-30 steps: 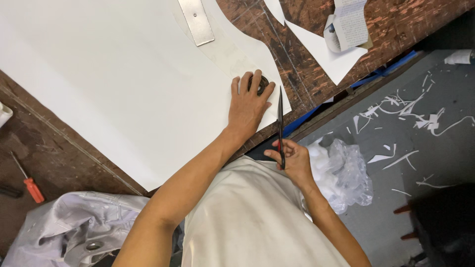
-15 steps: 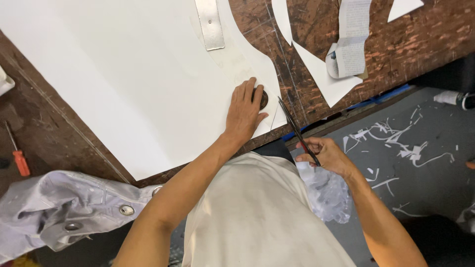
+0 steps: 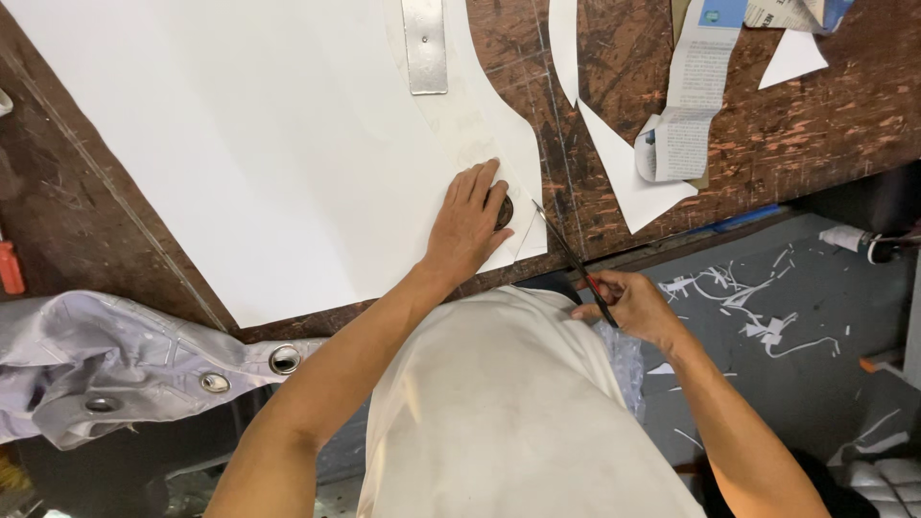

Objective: The person uses scissors to cut a large sheet of white paper on a wooden table. They follow a pattern or template placed on the paper, making precise cuts along the edges. The person also uses a ruler and a marker to guide the cutting process.

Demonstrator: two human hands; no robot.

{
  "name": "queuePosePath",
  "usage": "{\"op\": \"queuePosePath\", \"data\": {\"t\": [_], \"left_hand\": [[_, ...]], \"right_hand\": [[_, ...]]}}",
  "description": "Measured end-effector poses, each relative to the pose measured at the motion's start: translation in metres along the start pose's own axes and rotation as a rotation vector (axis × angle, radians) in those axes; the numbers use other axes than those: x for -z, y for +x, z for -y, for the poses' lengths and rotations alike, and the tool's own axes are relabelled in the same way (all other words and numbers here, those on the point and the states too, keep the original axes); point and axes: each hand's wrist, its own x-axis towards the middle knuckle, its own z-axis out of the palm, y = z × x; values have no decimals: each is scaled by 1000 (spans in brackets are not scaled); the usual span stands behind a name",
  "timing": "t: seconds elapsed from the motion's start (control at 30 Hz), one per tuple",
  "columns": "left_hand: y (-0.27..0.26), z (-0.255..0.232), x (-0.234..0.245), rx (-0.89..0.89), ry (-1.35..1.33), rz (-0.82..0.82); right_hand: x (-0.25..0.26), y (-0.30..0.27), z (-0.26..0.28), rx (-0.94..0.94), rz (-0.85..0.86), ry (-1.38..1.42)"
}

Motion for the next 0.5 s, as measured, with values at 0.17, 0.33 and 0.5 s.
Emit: {"op": "queuePosePath", "data": {"t": [0.17,0.33,0.5], "left_hand": [[-1,-1,7,11,-44,48],[0,-1,6,-3,11,66],[-2,0,1,3,18,74]], "right_hand": [[-1,-3,0,48,-26,25],[-4,-4,3,23,-24,23],[-15,2,10,47,-45,85]]}}
